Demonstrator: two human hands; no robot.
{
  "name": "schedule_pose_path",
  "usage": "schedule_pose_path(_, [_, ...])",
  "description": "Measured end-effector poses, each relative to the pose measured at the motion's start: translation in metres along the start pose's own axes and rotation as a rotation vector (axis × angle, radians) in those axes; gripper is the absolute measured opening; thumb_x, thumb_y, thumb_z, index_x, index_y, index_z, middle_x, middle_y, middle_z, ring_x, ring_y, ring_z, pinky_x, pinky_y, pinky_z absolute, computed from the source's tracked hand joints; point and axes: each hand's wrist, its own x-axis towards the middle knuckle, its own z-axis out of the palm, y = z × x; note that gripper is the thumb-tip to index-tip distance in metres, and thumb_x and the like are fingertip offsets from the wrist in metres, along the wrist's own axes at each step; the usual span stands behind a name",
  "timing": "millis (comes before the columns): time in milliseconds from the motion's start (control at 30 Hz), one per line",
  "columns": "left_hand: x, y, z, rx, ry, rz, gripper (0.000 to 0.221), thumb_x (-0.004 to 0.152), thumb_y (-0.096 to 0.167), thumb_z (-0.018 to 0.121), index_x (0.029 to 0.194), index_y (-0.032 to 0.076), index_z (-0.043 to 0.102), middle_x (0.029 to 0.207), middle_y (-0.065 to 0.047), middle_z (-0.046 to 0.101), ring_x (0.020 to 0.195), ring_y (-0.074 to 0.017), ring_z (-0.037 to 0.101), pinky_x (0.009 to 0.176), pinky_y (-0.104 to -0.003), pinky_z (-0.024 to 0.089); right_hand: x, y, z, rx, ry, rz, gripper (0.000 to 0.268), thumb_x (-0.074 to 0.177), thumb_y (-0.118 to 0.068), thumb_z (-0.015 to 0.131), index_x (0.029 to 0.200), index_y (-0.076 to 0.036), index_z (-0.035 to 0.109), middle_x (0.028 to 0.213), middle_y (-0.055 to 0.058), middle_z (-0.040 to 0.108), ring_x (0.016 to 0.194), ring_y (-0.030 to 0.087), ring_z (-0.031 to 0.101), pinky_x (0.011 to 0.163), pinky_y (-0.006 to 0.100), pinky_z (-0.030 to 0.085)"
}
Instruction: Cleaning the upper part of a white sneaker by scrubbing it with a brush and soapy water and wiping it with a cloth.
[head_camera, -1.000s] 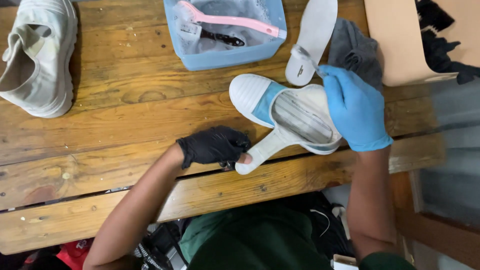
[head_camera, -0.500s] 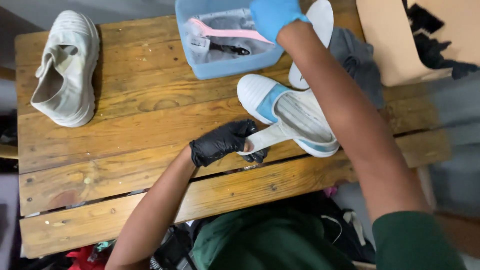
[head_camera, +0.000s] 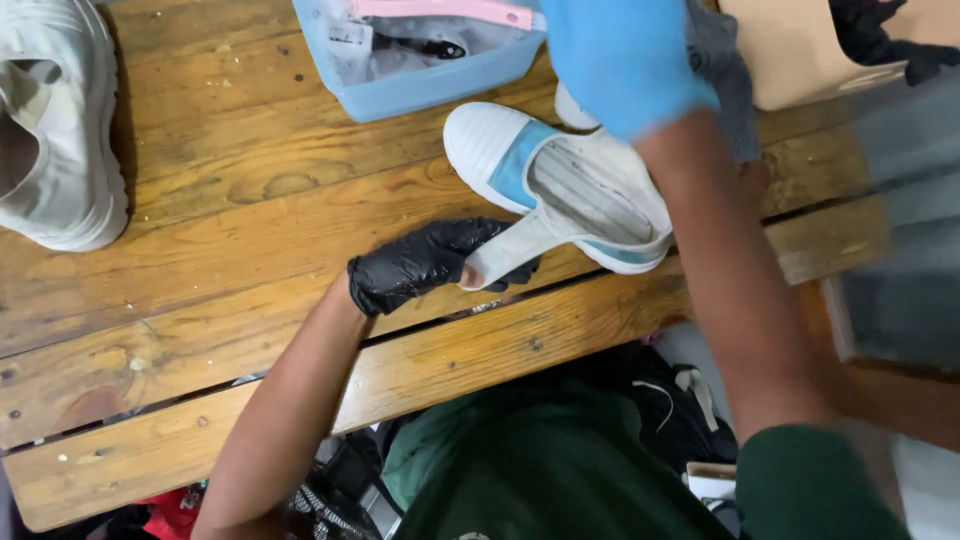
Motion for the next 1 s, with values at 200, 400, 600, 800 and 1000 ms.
schedule_pose_path(200, [0.014,-0.010,0.023,-0.162,0.315,0.002,0.058,0.078,0.006,0.084,0.132,-0.002,0.067,0.112,-0.021,0.075,0.093,-0.0285,0.076,0.079,-0.040,0.065,-0.122,-0.023,-0.038,0.272,0.042,0.082,0.029,0.111,-0.006,0.052,0.133,0.013,0.057,0.099,0.045,0.059,0.092,0.062,0.056,0.074,0.064,0.051])
schedule_pose_path(400, [0.019,-0.020,0.038,0.017,0.331,-0.069,0.058,0.078,0.007,0.084,0.134,0.012,0.068,0.117,-0.016,0.074,0.097,-0.0288,0.076,0.075,-0.038,0.066,-0.217,-0.025,0.003,0.322,0.037,0.360,0.027,0.105,-0.017,0.057,0.130,-0.017,0.067,0.113,0.009,0.075,0.101,0.032,0.072,0.081,0.041,0.060])
schedule_pose_path(600, [0.008,-0.010,0.038,0.265,0.390,-0.104,0.050,0.080,0.016,0.085,0.128,0.013,0.072,0.115,-0.015,0.076,0.102,-0.0241,0.074,0.079,-0.035,0.065,-0.228,-0.010,0.031,0.295,0.161,0.283,0.028,0.103,-0.011,0.063,0.130,-0.013,0.069,0.107,0.010,0.075,0.091,0.031,0.073,0.073,0.037,0.062])
schedule_pose_path(800, [0.020,-0.027,0.030,0.261,0.399,0.002,0.050,0.079,0.012,0.086,0.127,0.008,0.072,0.120,-0.015,0.075,0.111,-0.0214,0.069,0.091,-0.037,0.059,-0.231,0.005,0.037,0.218,0.138,0.210,0.030,0.098,-0.017,0.070,0.126,-0.026,0.074,0.101,-0.001,0.077,0.087,0.022,0.074,0.070,0.032,0.063])
schedule_pose_path(1000, [0.016,-0.020,0.029,0.224,0.405,-0.002,0.047,0.078,0.008,0.086,0.123,0.008,0.074,0.114,-0.013,0.076,0.102,-0.0171,0.068,0.084,-0.033,0.060,-0.233,0.013,0.051,0.167,0.203,0.163,0.027,0.095,-0.012,0.071,0.120,-0.023,0.075,0.088,0.004,0.076,0.076,0.026,0.073,0.063,0.036,0.061])
